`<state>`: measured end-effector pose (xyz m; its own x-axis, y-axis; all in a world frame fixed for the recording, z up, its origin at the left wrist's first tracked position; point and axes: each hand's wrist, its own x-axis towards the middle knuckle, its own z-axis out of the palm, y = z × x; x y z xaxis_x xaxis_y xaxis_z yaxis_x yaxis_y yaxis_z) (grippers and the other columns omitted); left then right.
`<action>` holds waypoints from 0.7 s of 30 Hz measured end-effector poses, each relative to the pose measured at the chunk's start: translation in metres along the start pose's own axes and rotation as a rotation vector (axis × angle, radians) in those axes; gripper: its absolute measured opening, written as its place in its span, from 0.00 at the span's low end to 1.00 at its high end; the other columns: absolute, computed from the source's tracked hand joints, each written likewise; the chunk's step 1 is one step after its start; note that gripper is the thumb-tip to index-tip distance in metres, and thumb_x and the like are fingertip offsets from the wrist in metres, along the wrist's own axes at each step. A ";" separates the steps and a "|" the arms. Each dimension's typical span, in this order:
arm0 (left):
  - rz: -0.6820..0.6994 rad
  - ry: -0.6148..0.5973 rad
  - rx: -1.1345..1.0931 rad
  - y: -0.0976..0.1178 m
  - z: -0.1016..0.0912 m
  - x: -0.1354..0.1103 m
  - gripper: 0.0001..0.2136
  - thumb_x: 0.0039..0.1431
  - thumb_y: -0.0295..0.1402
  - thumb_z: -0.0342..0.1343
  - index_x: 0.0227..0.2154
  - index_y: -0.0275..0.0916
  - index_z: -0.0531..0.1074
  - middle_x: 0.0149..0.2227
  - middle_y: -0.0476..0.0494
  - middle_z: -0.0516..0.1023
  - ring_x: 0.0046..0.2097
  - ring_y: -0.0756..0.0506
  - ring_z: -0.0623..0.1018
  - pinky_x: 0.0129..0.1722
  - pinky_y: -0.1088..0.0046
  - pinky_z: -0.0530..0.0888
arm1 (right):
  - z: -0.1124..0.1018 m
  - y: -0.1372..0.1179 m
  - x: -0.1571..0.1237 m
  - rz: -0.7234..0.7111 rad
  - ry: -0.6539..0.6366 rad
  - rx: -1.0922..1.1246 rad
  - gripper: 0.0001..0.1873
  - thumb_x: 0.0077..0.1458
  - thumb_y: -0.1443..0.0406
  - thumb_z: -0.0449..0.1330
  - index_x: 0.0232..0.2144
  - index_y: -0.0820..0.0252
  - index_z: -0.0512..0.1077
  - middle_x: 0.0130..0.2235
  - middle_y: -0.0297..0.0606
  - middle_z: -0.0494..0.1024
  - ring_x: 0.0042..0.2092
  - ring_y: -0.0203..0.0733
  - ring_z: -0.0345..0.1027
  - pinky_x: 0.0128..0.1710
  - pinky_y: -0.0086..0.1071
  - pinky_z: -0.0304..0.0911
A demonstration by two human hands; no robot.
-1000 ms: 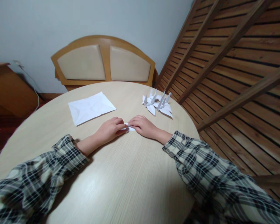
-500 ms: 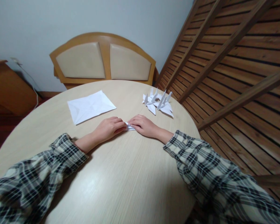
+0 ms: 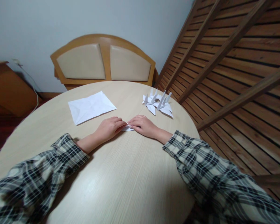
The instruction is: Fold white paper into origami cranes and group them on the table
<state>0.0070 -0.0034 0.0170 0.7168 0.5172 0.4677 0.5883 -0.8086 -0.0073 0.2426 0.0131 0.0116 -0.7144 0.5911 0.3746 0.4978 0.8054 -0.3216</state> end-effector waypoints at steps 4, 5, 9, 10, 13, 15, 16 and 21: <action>-0.019 -0.007 -0.009 0.003 -0.001 0.002 0.12 0.69 0.33 0.48 0.36 0.35 0.76 0.31 0.40 0.78 0.33 0.43 0.75 0.32 0.69 0.69 | 0.002 -0.001 0.001 0.014 0.032 -0.023 0.09 0.65 0.64 0.59 0.42 0.56 0.79 0.46 0.36 0.83 0.49 0.42 0.73 0.51 0.39 0.61; -0.016 -0.012 -0.013 0.004 -0.002 0.003 0.12 0.69 0.33 0.49 0.36 0.35 0.76 0.32 0.40 0.78 0.34 0.43 0.75 0.32 0.69 0.69 | 0.003 -0.002 0.001 0.017 0.036 -0.028 0.09 0.65 0.64 0.59 0.42 0.56 0.79 0.46 0.36 0.83 0.49 0.43 0.72 0.51 0.39 0.60; 0.002 -0.022 -0.044 0.004 -0.004 0.006 0.11 0.68 0.33 0.51 0.35 0.34 0.76 0.31 0.40 0.78 0.35 0.43 0.73 0.34 0.69 0.68 | 0.003 -0.003 0.000 0.022 0.051 -0.040 0.09 0.65 0.64 0.59 0.41 0.55 0.80 0.44 0.36 0.83 0.48 0.42 0.72 0.49 0.38 0.58; 0.000 -0.019 -0.051 0.004 -0.004 0.007 0.11 0.68 0.33 0.51 0.34 0.35 0.76 0.31 0.40 0.78 0.35 0.43 0.73 0.34 0.69 0.68 | 0.002 -0.003 0.000 0.020 0.053 -0.040 0.09 0.65 0.64 0.59 0.41 0.55 0.80 0.44 0.36 0.83 0.48 0.42 0.71 0.49 0.38 0.58; -0.013 -0.006 -0.044 0.004 -0.004 0.008 0.13 0.69 0.31 0.49 0.30 0.35 0.76 0.29 0.41 0.77 0.34 0.43 0.71 0.34 0.68 0.66 | 0.001 -0.005 0.000 0.021 0.068 -0.053 0.09 0.65 0.63 0.59 0.41 0.55 0.80 0.44 0.37 0.83 0.48 0.42 0.71 0.48 0.38 0.57; -0.023 0.003 -0.016 0.004 -0.003 0.008 0.14 0.69 0.30 0.49 0.30 0.35 0.76 0.28 0.41 0.77 0.34 0.43 0.70 0.34 0.68 0.66 | 0.001 -0.005 0.000 0.027 0.098 -0.077 0.09 0.65 0.62 0.59 0.39 0.55 0.80 0.43 0.37 0.83 0.47 0.42 0.70 0.47 0.38 0.57; -0.029 0.009 0.004 0.004 -0.003 0.008 0.14 0.69 0.30 0.49 0.30 0.35 0.76 0.29 0.41 0.77 0.34 0.43 0.70 0.34 0.67 0.66 | 0.000 -0.005 0.000 0.030 0.118 -0.087 0.09 0.64 0.61 0.60 0.38 0.56 0.80 0.42 0.37 0.83 0.47 0.42 0.70 0.47 0.38 0.56; -0.070 0.040 0.094 0.001 -0.001 0.005 0.12 0.68 0.30 0.49 0.33 0.35 0.76 0.31 0.39 0.77 0.36 0.41 0.71 0.37 0.65 0.67 | -0.006 0.004 0.000 0.052 0.176 -0.092 0.09 0.63 0.60 0.61 0.35 0.56 0.80 0.39 0.35 0.83 0.45 0.42 0.71 0.47 0.39 0.55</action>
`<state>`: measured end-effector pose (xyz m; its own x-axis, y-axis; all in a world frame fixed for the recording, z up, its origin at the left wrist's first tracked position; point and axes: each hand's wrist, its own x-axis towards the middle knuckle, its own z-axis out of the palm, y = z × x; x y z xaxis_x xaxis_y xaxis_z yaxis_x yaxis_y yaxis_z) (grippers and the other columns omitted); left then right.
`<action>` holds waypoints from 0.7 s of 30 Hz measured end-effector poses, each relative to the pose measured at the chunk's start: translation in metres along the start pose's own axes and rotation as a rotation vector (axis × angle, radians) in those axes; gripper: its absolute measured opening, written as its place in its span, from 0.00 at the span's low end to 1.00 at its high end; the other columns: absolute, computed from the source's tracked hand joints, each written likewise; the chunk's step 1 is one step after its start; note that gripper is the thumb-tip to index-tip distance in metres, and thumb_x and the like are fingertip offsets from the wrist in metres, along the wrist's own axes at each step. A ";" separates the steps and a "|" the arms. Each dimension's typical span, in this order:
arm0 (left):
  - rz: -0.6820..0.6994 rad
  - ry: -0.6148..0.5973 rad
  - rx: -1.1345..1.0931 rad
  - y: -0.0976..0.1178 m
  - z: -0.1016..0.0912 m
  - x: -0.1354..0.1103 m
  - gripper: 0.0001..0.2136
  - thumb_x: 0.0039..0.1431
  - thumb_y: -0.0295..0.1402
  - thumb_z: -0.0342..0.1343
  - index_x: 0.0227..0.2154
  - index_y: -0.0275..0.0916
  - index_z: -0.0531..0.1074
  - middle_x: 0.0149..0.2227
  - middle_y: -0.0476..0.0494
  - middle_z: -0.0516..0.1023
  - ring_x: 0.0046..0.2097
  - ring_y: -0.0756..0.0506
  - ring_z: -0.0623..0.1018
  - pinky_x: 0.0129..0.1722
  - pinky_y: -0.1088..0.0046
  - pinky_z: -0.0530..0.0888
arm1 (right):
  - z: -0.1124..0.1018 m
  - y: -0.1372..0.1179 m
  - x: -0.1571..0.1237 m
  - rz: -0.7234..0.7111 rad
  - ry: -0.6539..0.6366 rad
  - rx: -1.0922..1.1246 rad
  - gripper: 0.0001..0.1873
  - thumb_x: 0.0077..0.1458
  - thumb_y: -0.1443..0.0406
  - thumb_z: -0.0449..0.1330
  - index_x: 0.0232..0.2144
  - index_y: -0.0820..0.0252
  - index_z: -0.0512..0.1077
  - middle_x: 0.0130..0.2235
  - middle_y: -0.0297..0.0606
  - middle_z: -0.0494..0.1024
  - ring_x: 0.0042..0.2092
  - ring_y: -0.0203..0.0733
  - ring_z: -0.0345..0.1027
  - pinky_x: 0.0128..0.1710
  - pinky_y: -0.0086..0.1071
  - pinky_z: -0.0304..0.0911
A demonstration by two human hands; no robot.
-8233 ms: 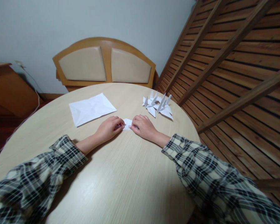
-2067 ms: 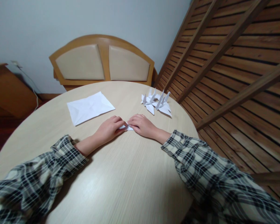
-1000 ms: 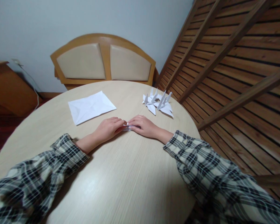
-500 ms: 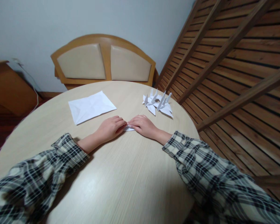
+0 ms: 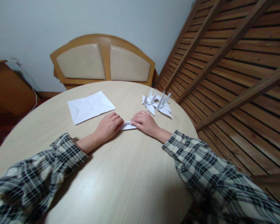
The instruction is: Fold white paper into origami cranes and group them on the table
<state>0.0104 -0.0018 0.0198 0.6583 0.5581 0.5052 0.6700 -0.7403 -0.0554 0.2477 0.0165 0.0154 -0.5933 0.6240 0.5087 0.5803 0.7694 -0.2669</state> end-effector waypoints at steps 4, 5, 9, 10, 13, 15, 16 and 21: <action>-0.042 0.034 0.022 -0.003 0.002 -0.002 0.13 0.69 0.32 0.47 0.34 0.35 0.75 0.31 0.39 0.76 0.36 0.40 0.71 0.37 0.64 0.68 | -0.004 0.007 0.000 0.045 0.017 0.008 0.10 0.65 0.61 0.59 0.35 0.55 0.80 0.38 0.35 0.83 0.45 0.43 0.70 0.47 0.40 0.55; -0.048 0.039 0.027 -0.004 0.002 -0.002 0.13 0.69 0.32 0.47 0.34 0.35 0.75 0.32 0.39 0.77 0.37 0.40 0.71 0.38 0.64 0.68 | -0.005 0.008 0.000 0.048 0.023 0.010 0.11 0.65 0.60 0.59 0.35 0.54 0.80 0.37 0.35 0.83 0.45 0.43 0.70 0.47 0.40 0.55; -0.038 0.042 0.040 -0.003 -0.001 -0.001 0.15 0.71 0.35 0.46 0.33 0.35 0.74 0.31 0.40 0.76 0.36 0.41 0.71 0.36 0.65 0.67 | -0.004 0.008 0.000 0.039 0.049 0.014 0.12 0.65 0.60 0.58 0.34 0.54 0.80 0.37 0.35 0.83 0.44 0.43 0.70 0.47 0.40 0.56; -0.030 0.042 0.042 -0.002 -0.002 0.000 0.16 0.71 0.36 0.46 0.32 0.36 0.74 0.30 0.40 0.76 0.35 0.42 0.71 0.36 0.65 0.67 | -0.004 0.007 -0.001 0.031 0.052 0.014 0.13 0.66 0.59 0.58 0.33 0.55 0.80 0.36 0.35 0.83 0.44 0.43 0.70 0.47 0.40 0.56; -0.003 0.036 0.046 -0.001 -0.005 0.001 0.20 0.71 0.41 0.45 0.28 0.37 0.73 0.26 0.42 0.75 0.32 0.43 0.71 0.34 0.66 0.66 | -0.004 0.005 -0.001 -0.002 0.050 0.007 0.13 0.66 0.59 0.57 0.33 0.56 0.79 0.35 0.36 0.82 0.42 0.43 0.69 0.45 0.39 0.55; 0.007 0.031 0.042 -0.001 -0.006 0.000 0.21 0.71 0.42 0.45 0.26 0.37 0.73 0.24 0.43 0.74 0.30 0.44 0.70 0.32 0.67 0.64 | -0.004 0.004 -0.001 -0.011 0.051 -0.001 0.14 0.67 0.59 0.56 0.33 0.57 0.78 0.34 0.37 0.80 0.41 0.43 0.68 0.44 0.39 0.55; 0.004 0.026 0.036 -0.001 -0.006 0.000 0.22 0.71 0.42 0.44 0.25 0.37 0.73 0.23 0.44 0.74 0.29 0.44 0.70 0.31 0.68 0.64 | -0.004 0.003 -0.001 -0.008 0.054 -0.002 0.15 0.67 0.58 0.56 0.33 0.58 0.78 0.33 0.38 0.80 0.41 0.43 0.68 0.44 0.39 0.55; -0.030 -0.036 -0.050 0.002 -0.006 -0.003 0.22 0.71 0.44 0.42 0.28 0.37 0.74 0.23 0.45 0.73 0.26 0.47 0.70 0.27 0.71 0.62 | -0.004 -0.002 -0.001 0.019 0.069 0.040 0.19 0.68 0.55 0.52 0.30 0.58 0.73 0.33 0.38 0.76 0.39 0.42 0.66 0.43 0.38 0.56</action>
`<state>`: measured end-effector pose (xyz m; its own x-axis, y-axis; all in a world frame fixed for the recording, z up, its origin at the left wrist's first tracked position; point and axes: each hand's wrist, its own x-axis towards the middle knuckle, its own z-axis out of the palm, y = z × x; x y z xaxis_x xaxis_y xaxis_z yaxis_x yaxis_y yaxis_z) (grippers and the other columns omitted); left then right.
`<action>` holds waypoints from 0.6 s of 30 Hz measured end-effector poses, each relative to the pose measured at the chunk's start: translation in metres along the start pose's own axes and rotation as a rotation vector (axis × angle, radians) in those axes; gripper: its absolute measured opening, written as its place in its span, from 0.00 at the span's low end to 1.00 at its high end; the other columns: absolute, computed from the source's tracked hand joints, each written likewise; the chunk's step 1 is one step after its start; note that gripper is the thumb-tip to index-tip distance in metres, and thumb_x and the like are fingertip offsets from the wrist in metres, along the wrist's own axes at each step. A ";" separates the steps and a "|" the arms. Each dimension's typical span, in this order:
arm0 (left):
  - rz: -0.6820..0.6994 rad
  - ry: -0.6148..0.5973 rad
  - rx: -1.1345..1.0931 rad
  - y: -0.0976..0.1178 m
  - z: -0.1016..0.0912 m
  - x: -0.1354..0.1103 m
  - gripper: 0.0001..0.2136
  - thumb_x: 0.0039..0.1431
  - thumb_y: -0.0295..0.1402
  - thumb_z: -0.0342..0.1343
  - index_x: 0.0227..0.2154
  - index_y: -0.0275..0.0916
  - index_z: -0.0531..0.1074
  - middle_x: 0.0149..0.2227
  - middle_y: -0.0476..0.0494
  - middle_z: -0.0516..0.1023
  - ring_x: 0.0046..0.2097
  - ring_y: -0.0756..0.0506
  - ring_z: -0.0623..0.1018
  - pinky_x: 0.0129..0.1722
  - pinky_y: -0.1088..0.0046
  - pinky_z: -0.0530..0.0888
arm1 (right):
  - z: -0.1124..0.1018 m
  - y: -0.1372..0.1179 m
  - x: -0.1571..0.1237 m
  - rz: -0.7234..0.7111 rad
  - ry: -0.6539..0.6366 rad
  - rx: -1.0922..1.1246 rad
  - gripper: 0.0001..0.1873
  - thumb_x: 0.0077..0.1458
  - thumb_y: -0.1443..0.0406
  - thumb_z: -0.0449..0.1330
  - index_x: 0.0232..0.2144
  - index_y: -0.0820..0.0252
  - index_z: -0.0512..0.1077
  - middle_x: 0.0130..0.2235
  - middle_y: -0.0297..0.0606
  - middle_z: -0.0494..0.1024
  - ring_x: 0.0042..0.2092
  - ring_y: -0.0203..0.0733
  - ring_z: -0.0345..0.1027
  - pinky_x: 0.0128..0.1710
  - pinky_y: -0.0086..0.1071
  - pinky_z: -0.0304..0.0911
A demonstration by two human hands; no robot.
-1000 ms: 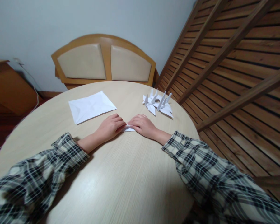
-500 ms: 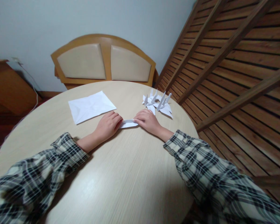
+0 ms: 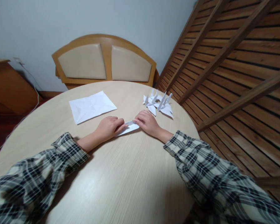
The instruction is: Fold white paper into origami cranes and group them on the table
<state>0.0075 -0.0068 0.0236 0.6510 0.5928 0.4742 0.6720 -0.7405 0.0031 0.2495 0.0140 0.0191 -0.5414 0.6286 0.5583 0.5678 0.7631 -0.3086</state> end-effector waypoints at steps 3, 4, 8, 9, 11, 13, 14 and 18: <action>-0.050 -0.032 -0.104 0.004 -0.002 0.000 0.21 0.71 0.44 0.43 0.28 0.37 0.72 0.23 0.46 0.72 0.25 0.47 0.69 0.27 0.72 0.62 | -0.001 -0.003 0.000 -0.017 0.040 0.025 0.18 0.68 0.56 0.51 0.31 0.58 0.72 0.33 0.38 0.75 0.39 0.43 0.67 0.43 0.39 0.58; -0.088 -0.038 -0.153 0.005 -0.003 0.001 0.20 0.70 0.43 0.44 0.27 0.38 0.72 0.23 0.47 0.71 0.25 0.48 0.69 0.26 0.72 0.61 | -0.002 -0.004 0.000 -0.014 0.076 0.032 0.17 0.68 0.56 0.51 0.33 0.57 0.72 0.34 0.38 0.76 0.41 0.43 0.67 0.44 0.39 0.60; -0.338 0.005 -0.408 0.008 -0.008 0.005 0.17 0.68 0.42 0.46 0.25 0.39 0.67 0.22 0.50 0.69 0.25 0.49 0.66 0.26 0.73 0.61 | -0.004 -0.004 -0.002 0.034 0.322 0.043 0.15 0.67 0.59 0.51 0.53 0.52 0.67 0.51 0.43 0.73 0.54 0.48 0.65 0.56 0.47 0.61; -0.400 0.040 -0.486 0.008 -0.008 0.006 0.17 0.67 0.43 0.47 0.25 0.39 0.66 0.23 0.50 0.69 0.25 0.49 0.66 0.26 0.73 0.62 | -0.004 -0.004 -0.003 0.041 0.369 0.040 0.18 0.67 0.59 0.51 0.58 0.51 0.64 0.54 0.44 0.71 0.57 0.49 0.63 0.58 0.49 0.60; -0.505 0.128 -0.668 0.006 -0.006 0.008 0.16 0.65 0.44 0.47 0.26 0.39 0.66 0.24 0.49 0.70 0.28 0.48 0.68 0.28 0.72 0.65 | -0.004 -0.003 -0.004 0.036 0.403 0.028 0.23 0.66 0.60 0.52 0.62 0.51 0.60 0.56 0.45 0.68 0.59 0.50 0.62 0.60 0.50 0.60; -0.607 0.205 -0.874 0.003 -0.003 0.009 0.15 0.63 0.46 0.49 0.29 0.39 0.68 0.27 0.47 0.73 0.29 0.47 0.70 0.29 0.70 0.68 | -0.003 -0.004 -0.005 0.002 0.372 0.007 0.24 0.66 0.61 0.53 0.63 0.50 0.58 0.56 0.45 0.69 0.59 0.50 0.62 0.60 0.50 0.60; -0.666 0.224 -0.979 0.001 0.000 0.009 0.15 0.61 0.47 0.50 0.31 0.39 0.69 0.28 0.46 0.74 0.29 0.47 0.71 0.29 0.70 0.69 | -0.002 -0.005 -0.005 -0.022 0.341 -0.008 0.24 0.65 0.61 0.54 0.62 0.51 0.59 0.56 0.44 0.69 0.59 0.50 0.62 0.60 0.50 0.60; -0.875 0.115 -1.297 -0.003 0.008 0.008 0.14 0.57 0.46 0.54 0.32 0.40 0.70 0.25 0.45 0.74 0.23 0.47 0.71 0.22 0.70 0.69 | -0.001 -0.009 -0.006 -0.130 0.225 -0.089 0.19 0.64 0.63 0.56 0.57 0.53 0.65 0.54 0.43 0.72 0.55 0.49 0.65 0.56 0.48 0.61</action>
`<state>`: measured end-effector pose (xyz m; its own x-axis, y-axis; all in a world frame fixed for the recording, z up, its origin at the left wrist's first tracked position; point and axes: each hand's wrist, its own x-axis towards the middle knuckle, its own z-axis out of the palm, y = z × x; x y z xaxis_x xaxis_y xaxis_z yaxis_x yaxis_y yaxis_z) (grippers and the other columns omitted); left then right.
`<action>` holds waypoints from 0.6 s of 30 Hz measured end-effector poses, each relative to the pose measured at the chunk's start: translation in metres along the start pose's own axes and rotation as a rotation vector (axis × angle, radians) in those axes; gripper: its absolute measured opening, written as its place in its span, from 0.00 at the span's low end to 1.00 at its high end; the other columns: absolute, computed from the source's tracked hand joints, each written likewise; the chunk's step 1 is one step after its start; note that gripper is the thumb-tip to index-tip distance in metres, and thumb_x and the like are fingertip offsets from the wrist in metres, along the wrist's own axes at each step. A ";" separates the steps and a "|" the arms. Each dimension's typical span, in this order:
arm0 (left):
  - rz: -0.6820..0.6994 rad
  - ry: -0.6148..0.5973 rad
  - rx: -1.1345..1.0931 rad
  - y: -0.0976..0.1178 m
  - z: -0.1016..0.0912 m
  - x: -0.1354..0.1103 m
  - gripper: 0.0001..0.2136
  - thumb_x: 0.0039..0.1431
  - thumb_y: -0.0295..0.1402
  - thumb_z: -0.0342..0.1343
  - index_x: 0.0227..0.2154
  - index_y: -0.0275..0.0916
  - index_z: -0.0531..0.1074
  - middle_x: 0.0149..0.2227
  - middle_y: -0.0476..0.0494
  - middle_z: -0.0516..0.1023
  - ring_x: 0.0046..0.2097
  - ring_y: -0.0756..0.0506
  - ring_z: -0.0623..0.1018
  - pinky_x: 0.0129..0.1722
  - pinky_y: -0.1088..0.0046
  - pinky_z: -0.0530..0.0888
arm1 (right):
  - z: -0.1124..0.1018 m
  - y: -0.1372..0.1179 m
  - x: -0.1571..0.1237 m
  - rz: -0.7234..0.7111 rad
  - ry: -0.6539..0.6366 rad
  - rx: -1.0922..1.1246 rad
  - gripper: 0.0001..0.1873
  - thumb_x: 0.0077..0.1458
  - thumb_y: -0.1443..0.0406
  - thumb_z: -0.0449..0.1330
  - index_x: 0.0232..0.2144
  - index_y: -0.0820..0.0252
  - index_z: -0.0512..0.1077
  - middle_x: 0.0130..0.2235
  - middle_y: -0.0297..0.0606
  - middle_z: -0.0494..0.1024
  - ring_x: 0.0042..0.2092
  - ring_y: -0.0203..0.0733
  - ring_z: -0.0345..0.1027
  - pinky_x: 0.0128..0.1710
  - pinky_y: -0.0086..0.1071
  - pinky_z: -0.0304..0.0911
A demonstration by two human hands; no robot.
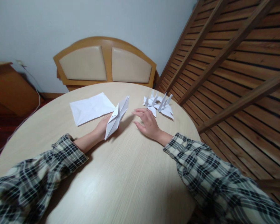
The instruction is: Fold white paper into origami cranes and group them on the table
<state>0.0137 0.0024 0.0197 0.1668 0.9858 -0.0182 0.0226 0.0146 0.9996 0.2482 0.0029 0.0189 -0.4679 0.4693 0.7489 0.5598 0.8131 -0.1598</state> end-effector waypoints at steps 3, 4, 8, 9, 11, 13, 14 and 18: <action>-0.053 -0.128 -0.035 -0.004 0.000 0.001 0.11 0.55 0.41 0.56 0.35 0.39 0.72 0.25 0.44 0.76 0.24 0.46 0.74 0.23 0.69 0.72 | 0.000 -0.003 0.000 -0.057 -0.059 -0.041 0.17 0.64 0.64 0.57 0.55 0.52 0.68 0.53 0.42 0.73 0.54 0.48 0.66 0.55 0.47 0.60; -0.048 -0.180 -0.032 -0.005 0.000 0.001 0.11 0.54 0.39 0.57 0.37 0.38 0.73 0.26 0.43 0.77 0.24 0.46 0.75 0.24 0.69 0.73 | 0.000 -0.003 0.000 -0.067 -0.081 -0.050 0.17 0.64 0.64 0.57 0.55 0.51 0.68 0.54 0.42 0.73 0.55 0.48 0.65 0.55 0.46 0.60; -0.041 -0.321 -0.028 -0.005 0.001 -0.001 0.13 0.51 0.35 0.59 0.40 0.37 0.76 0.32 0.40 0.80 0.27 0.47 0.75 0.26 0.70 0.76 | -0.001 -0.005 0.000 -0.126 -0.139 -0.078 0.17 0.64 0.64 0.57 0.55 0.49 0.68 0.55 0.40 0.73 0.57 0.48 0.64 0.57 0.46 0.58; -0.052 -0.336 -0.038 -0.004 0.002 -0.002 0.14 0.51 0.35 0.59 0.41 0.38 0.76 0.34 0.39 0.80 0.28 0.47 0.75 0.26 0.71 0.76 | -0.002 -0.005 0.000 -0.148 -0.141 -0.087 0.17 0.64 0.64 0.56 0.55 0.49 0.68 0.55 0.40 0.73 0.57 0.48 0.64 0.57 0.46 0.58; -0.087 -0.352 -0.075 -0.004 0.003 -0.003 0.14 0.52 0.35 0.59 0.42 0.38 0.76 0.36 0.39 0.80 0.29 0.47 0.76 0.27 0.71 0.76 | -0.002 -0.006 0.000 -0.193 -0.133 -0.104 0.16 0.64 0.65 0.56 0.54 0.50 0.69 0.55 0.40 0.73 0.57 0.48 0.64 0.57 0.46 0.58; -0.129 -0.359 -0.110 -0.004 0.004 -0.005 0.14 0.52 0.35 0.60 0.43 0.38 0.76 0.36 0.40 0.80 0.29 0.48 0.75 0.28 0.71 0.77 | -0.002 -0.006 0.000 -0.215 -0.125 -0.112 0.14 0.64 0.65 0.55 0.52 0.51 0.70 0.55 0.40 0.73 0.57 0.48 0.63 0.57 0.47 0.58; -0.144 -0.360 -0.117 -0.004 0.005 -0.005 0.14 0.53 0.35 0.61 0.43 0.37 0.76 0.36 0.39 0.80 0.28 0.48 0.75 0.28 0.71 0.77 | -0.002 -0.006 0.000 -0.214 -0.128 -0.111 0.14 0.64 0.66 0.55 0.50 0.51 0.70 0.55 0.40 0.73 0.57 0.49 0.63 0.57 0.47 0.57; -0.122 -0.363 -0.089 -0.004 0.007 -0.007 0.14 0.54 0.35 0.60 0.44 0.37 0.77 0.39 0.37 0.81 0.29 0.48 0.75 0.28 0.71 0.76 | -0.001 -0.005 -0.001 -0.203 -0.156 -0.086 0.13 0.63 0.66 0.56 0.48 0.49 0.71 0.55 0.38 0.72 0.57 0.49 0.62 0.59 0.49 0.55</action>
<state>0.0198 -0.0055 0.0153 0.5064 0.8530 -0.1267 -0.0191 0.1579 0.9873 0.2466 -0.0020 0.0202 -0.6728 0.3521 0.6507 0.4964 0.8670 0.0442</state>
